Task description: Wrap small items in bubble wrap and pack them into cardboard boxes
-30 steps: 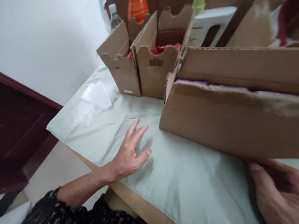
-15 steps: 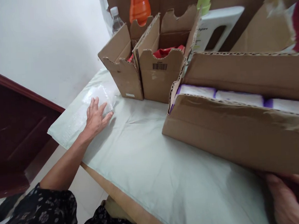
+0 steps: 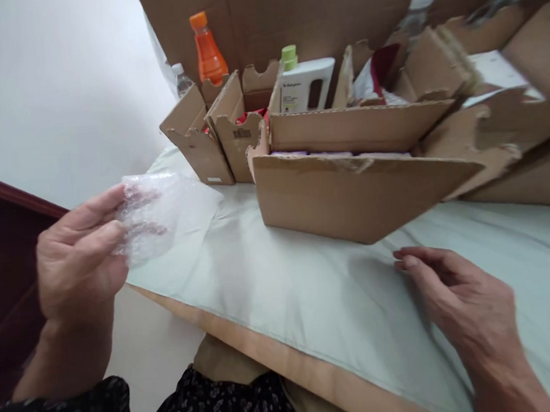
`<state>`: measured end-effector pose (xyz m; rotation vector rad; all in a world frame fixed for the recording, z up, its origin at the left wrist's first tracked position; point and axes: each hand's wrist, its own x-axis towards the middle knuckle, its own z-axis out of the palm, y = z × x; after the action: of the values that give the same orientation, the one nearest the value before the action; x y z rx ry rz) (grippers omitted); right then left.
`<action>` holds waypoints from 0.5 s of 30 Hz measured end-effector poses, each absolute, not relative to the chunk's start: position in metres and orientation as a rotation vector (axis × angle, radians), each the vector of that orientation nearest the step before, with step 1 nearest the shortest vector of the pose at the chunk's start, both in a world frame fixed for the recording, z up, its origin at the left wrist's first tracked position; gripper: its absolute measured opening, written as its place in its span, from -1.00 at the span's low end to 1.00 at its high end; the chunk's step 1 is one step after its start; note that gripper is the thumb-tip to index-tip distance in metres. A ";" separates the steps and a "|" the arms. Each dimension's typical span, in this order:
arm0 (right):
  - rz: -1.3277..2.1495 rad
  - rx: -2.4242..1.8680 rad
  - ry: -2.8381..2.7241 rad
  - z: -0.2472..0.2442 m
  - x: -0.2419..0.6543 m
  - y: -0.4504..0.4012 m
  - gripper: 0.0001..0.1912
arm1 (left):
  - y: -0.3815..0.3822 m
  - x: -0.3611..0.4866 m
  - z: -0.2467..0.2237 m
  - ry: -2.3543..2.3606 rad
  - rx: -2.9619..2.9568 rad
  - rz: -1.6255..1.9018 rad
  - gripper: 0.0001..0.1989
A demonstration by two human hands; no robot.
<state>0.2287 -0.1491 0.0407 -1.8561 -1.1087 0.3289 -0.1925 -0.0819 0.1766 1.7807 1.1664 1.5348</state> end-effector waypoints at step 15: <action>0.134 -1.105 -1.590 0.094 0.104 -0.211 -0.53 | -0.154 -0.107 0.189 0.681 1.827 0.800 -0.49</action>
<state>0.1038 -0.2110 0.0937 -1.1054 -1.5900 0.1338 -0.1068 -0.1539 0.1888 1.8274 0.6812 0.8004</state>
